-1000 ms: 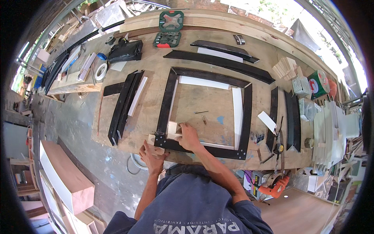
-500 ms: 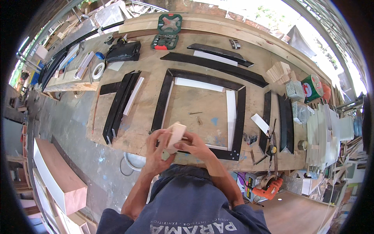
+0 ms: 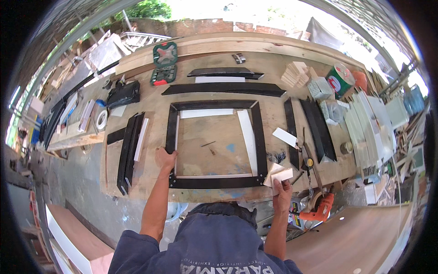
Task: The person assembles a rectangular frame using a drill to secure screws into the corners, then applies white tape along the inner edges and uses a file to smooth the outer surface of one side.
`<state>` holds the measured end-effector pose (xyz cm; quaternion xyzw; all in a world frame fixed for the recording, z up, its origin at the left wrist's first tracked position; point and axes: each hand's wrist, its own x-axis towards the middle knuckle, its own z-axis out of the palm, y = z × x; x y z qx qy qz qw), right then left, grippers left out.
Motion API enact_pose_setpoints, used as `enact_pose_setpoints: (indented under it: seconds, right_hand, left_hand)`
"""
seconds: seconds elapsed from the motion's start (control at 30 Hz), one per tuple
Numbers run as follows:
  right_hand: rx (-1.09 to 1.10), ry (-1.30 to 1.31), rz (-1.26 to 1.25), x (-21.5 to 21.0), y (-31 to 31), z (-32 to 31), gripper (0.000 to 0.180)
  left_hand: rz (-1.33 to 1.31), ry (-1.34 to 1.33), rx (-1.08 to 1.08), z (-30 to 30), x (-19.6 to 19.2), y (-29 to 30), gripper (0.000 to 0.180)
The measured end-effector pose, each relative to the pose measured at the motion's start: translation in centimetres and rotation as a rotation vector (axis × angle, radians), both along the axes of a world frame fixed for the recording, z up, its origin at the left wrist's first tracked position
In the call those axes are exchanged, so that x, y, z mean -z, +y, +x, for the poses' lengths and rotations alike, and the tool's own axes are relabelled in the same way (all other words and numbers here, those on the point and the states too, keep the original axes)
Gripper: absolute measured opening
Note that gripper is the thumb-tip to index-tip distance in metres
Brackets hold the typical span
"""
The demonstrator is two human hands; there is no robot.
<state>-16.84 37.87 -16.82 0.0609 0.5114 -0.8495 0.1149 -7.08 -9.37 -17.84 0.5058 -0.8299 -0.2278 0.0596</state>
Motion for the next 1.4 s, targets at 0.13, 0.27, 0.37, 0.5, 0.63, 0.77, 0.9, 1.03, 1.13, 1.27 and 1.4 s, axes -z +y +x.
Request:
enact_pose_setpoints:
  seconds: [0.13,0.27,0.37,0.5,0.63,0.77,0.9,1.03,1.13,1.27,1.4]
  right_hand:
    - [0.144,-0.050,0.033,1.1,2.3,0.5,0.040]
    - [0.183,-0.036,0.015,1.4,3.5,0.2,0.042]
    - [0.195,-0.008,0.004,1.0,3.8,-0.3,0.043]
    - [0.171,0.013,0.025,2.1,4.2,-1.3,0.042]
    - [0.174,0.031,0.018,1.6,3.7,-1.9,0.041]
    - [0.187,0.027,-0.027,1.9,4.1,-2.3,0.040]
    - [0.163,0.060,-0.034,2.7,4.7,-2.4,0.036]
    - [0.141,0.067,-0.022,2.6,5.1,-2.6,0.034]
    - [0.148,0.036,-0.013,2.7,5.0,-3.1,0.035]
    - [0.141,0.098,0.084,5.0,4.7,-5.0,0.035]
    - [0.201,0.122,0.139,4.9,3.4,-5.3,0.035]
  left_hand:
    - [-0.014,0.268,-0.052,1.4,2.0,-0.8,0.067]
    - [-0.128,0.353,-0.060,1.1,2.6,-1.9,0.065]
    - [-0.054,0.417,-0.024,0.3,1.2,-2.1,0.064]
    - [-0.031,0.325,0.148,-0.2,-1.6,-1.5,0.055]
    - [-0.007,0.244,0.095,0.0,-3.1,-2.0,0.055]
    - [-0.049,0.390,0.093,0.2,-3.0,-2.8,0.059]
    - [-0.125,0.496,0.115,0.6,-4.4,-1.7,0.061]
    - [-0.072,0.570,0.144,0.6,-7.9,0.2,0.052]
    - [-0.148,0.505,0.124,-0.4,-9.3,1.8,0.047]
    - [-0.185,0.597,0.166,-0.8,-6.4,0.4,0.048]
    - [-0.385,0.528,0.164,-0.2,-2.8,-1.1,0.052]
